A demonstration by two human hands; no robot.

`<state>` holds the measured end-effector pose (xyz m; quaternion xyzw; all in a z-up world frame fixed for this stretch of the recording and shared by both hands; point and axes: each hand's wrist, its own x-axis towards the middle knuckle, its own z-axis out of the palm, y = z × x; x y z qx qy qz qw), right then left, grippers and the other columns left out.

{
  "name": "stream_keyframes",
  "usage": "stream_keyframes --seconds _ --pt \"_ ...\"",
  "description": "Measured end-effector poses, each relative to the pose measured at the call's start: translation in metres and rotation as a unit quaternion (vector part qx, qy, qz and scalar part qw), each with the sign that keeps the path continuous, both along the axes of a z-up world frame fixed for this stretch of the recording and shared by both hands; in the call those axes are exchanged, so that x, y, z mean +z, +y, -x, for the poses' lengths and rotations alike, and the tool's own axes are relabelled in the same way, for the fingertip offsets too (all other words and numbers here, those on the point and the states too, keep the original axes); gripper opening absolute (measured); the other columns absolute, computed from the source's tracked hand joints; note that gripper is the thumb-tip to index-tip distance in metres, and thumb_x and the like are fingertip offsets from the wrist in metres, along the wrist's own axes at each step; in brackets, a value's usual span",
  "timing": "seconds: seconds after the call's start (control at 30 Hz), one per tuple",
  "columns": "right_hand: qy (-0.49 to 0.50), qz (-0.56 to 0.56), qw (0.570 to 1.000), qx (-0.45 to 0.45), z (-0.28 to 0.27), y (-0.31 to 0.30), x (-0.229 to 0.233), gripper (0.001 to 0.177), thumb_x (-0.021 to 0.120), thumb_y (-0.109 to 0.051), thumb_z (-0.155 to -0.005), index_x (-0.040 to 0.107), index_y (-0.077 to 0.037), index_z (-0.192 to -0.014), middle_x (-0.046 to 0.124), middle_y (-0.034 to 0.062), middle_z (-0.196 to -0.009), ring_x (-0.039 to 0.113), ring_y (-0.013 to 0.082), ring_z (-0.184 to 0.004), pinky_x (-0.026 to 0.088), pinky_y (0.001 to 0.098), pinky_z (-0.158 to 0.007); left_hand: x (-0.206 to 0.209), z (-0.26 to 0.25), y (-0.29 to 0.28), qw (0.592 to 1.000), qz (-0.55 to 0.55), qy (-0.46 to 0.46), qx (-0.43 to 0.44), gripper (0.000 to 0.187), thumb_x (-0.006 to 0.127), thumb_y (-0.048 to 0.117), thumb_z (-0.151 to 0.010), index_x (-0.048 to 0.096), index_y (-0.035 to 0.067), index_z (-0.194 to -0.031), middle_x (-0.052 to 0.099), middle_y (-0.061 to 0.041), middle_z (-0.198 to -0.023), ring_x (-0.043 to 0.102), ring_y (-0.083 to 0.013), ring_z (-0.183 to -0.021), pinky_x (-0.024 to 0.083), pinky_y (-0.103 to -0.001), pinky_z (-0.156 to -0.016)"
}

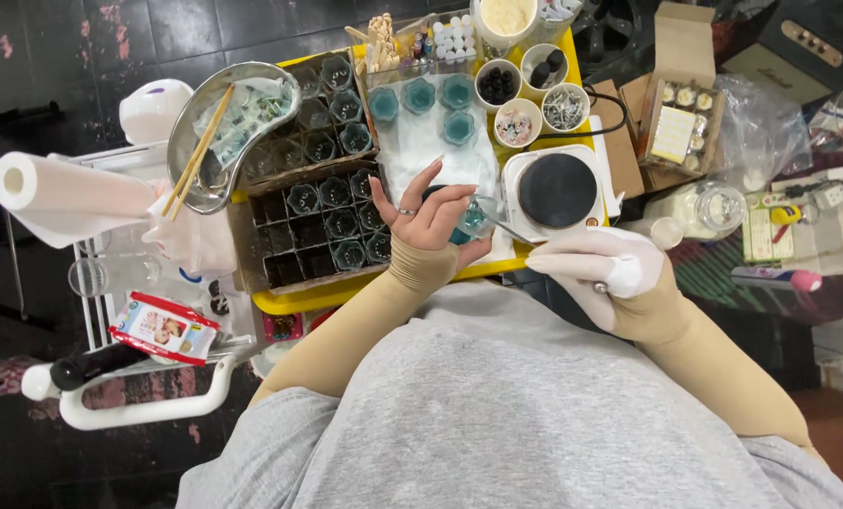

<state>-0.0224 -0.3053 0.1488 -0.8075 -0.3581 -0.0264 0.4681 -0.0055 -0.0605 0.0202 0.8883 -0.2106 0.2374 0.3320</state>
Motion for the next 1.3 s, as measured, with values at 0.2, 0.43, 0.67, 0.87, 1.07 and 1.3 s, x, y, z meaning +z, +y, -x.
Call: stream_keyframes --seconds 0.2,0.43,0.67,0.87,1.07,1.3 --pt "-0.011 -0.015 1.000 -0.022 -0.012 -0.022 -0.005 0.025 0.067 0.009 -0.090 0.068 -0.007 -0.108 0.073 0.0146 -0.105 0.073 0.0253 -0.088 0.057 0.0308 -0.076 0.010 -0.003 -0.006 0.999 0.013 0.020 0.037 0.040 0.089 0.032 -0.074 0.062 0.014 -0.097 0.073 0.005 -0.115 0.053 -0.0299 -0.139 -0.006 -0.062 -0.125" --pt "0.015 -0.013 1.000 0.013 -0.034 -0.023 0.005 0.020 0.063 0.009 -0.091 0.070 -0.005 -0.105 0.073 0.0141 -0.103 0.073 0.0255 -0.090 0.058 0.0304 -0.079 0.023 -0.007 -0.005 0.996 0.010 0.085 0.018 0.045 0.089 0.036 -0.068 0.064 0.014 -0.098 0.073 0.007 -0.110 0.053 -0.0299 -0.138 -0.007 -0.066 -0.122" --pt "0.094 -0.049 0.994 -0.018 -0.043 -0.030 0.004 0.014 0.060 0.007 -0.100 0.070 -0.002 -0.104 0.074 0.0115 -0.098 0.072 0.0174 -0.087 0.056 0.0251 -0.079 0.019 -0.008 0.003 0.993 0.006 0.119 -0.004 0.054 0.092 0.042 -0.067 0.067 0.018 -0.107 0.071 0.007 -0.116 0.050 -0.0294 -0.141 -0.007 -0.070 -0.120" --pt "0.140 -0.043 0.989 -0.007 -0.044 -0.030 0.016 0.015 0.060 0.007 -0.099 0.071 -0.002 -0.104 0.073 0.0104 -0.097 0.071 0.0156 -0.083 0.055 0.0260 -0.077 0.019 -0.010 0.006 0.990 -0.007 0.142 -0.013 0.056 0.093 0.044 -0.063 0.069 0.024 -0.109 0.070 0.007 -0.113 0.050 -0.0273 -0.138 -0.002 -0.075 -0.117" --pt "0.073 0.004 0.997 0.015 -0.042 -0.026 0.022 0.014 0.065 0.006 -0.093 0.072 -0.003 -0.102 0.074 0.0107 -0.096 0.072 0.0168 -0.084 0.055 0.0270 -0.074 0.017 -0.009 0.005 0.992 -0.017 0.127 -0.016 0.055 0.093 0.044 -0.065 0.070 0.024 -0.110 0.070 0.008 -0.113 0.051 -0.0261 -0.139 -0.002 -0.076 -0.118" --pt "0.180 -0.021 0.982 -0.046 -0.040 -0.029 0.024 0.013 0.061 0.006 -0.099 0.072 -0.001 -0.103 0.075 0.0116 -0.094 0.071 0.0171 -0.079 0.056 0.0246 -0.065 0.022 -0.014 0.009 0.985 0.001 0.169 -0.044 0.056 0.093 0.045 -0.062 0.072 0.024 -0.109 0.072 0.007 -0.113 0.047 -0.0268 -0.142 -0.005 -0.075 -0.117"
